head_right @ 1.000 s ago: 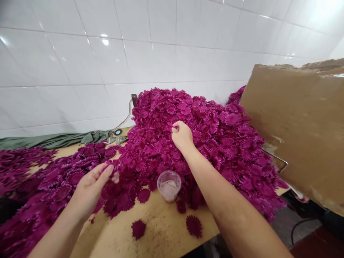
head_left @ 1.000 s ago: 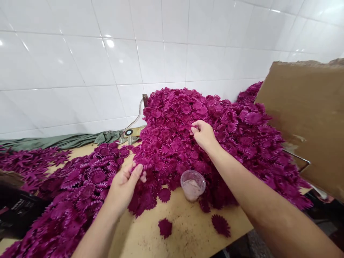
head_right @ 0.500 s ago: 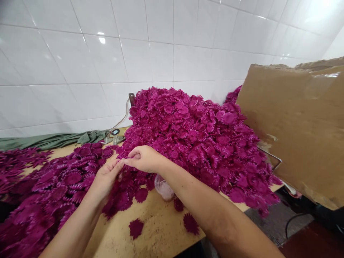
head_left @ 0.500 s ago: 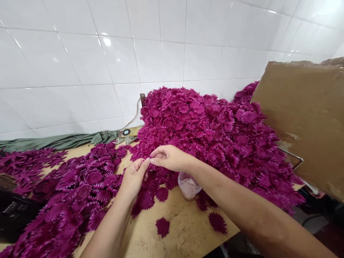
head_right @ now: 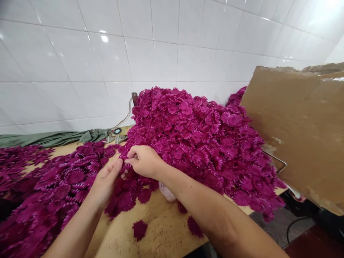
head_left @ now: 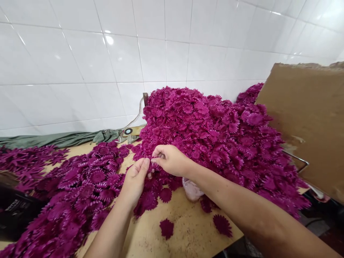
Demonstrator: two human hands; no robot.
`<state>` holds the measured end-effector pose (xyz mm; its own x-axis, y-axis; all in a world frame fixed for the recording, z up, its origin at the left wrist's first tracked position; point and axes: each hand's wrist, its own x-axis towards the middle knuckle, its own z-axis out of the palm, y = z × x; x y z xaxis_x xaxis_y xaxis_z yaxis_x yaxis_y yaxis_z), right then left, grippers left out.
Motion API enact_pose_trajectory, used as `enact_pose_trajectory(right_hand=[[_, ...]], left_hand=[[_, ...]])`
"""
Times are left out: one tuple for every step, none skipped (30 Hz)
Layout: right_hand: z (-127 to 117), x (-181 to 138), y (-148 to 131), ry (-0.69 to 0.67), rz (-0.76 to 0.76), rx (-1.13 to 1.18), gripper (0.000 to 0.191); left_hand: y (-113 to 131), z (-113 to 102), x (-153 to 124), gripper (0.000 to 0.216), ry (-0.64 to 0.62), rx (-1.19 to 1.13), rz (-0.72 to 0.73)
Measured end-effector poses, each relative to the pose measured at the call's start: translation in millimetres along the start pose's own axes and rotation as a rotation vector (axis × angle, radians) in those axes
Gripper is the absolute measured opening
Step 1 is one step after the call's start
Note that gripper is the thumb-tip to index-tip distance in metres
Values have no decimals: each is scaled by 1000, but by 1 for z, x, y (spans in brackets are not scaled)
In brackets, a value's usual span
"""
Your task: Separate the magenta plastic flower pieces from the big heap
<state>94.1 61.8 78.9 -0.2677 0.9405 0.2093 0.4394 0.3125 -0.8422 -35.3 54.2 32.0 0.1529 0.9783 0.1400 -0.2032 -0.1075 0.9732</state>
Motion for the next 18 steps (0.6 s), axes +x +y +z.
enact_pose_trajectory(right_hand=[[1, 0, -2, 39, -29, -92, 12], [3, 0, -3, 77, -52, -174, 11], [6, 1, -4, 115, -68, -247, 11], [8, 3, -5, 151, -82, -311, 11], [10, 6, -4, 184, -100, -372, 12], [8, 9, -3, 220, -118, -433, 12], [3, 13, -1, 265, -125, -491, 12], [-5, 17, 3, 323, -103, -541, 12], [-18, 20, 7, 396, -72, -598, 11], [-33, 23, 13, 489, 33, -623, 12], [-49, 25, 19, 572, 166, -616, 12], [-65, 26, 26, 645, 260, -613, 12], [-78, 26, 31, 692, 291, -619, 14], [-88, 25, 36, 685, 279, -622, 19], [-93, 23, 39, 651, 256, -611, 27], [-93, 21, 40, 609, 227, -602, 35], [-89, 18, 40, 560, 197, -585, 41], [-82, 15, 37, 506, 165, -559, 43]], left_hand=[[0, -1, 1, 37, -12, 20, 12], [0, -1, 2, 37, -12, 31, 22], [-1, 0, 3, 37, 1, 33, 33], [0, 2, 3, 38, 16, 31, 43], [0, 3, 4, 38, 38, 28, 51], [0, 4, 3, 38, 65, 26, 62], [1, 3, 1, 38, 94, 30, 74], [3, 2, -2, 38, 122, 41, 91], [5, -1, -5, 38, 149, 55, 113], [7, -6, -9, 37, 172, 72, 133], [10, -11, -12, 37, 188, 91, 145], [12, -16, -15, 36, 197, 108, 144], [14, -21, -16, 36, 202, 122, 131], [16, -24, -17, 36, 206, 133, 111], [17, -26, -16, 36, 208, 143, 88], [18, -27, -15, 36, 209, 150, 67], [18, -26, -13, 36, 210, 157, 54], [17, -25, -12, 36, 206, 167, 46]])
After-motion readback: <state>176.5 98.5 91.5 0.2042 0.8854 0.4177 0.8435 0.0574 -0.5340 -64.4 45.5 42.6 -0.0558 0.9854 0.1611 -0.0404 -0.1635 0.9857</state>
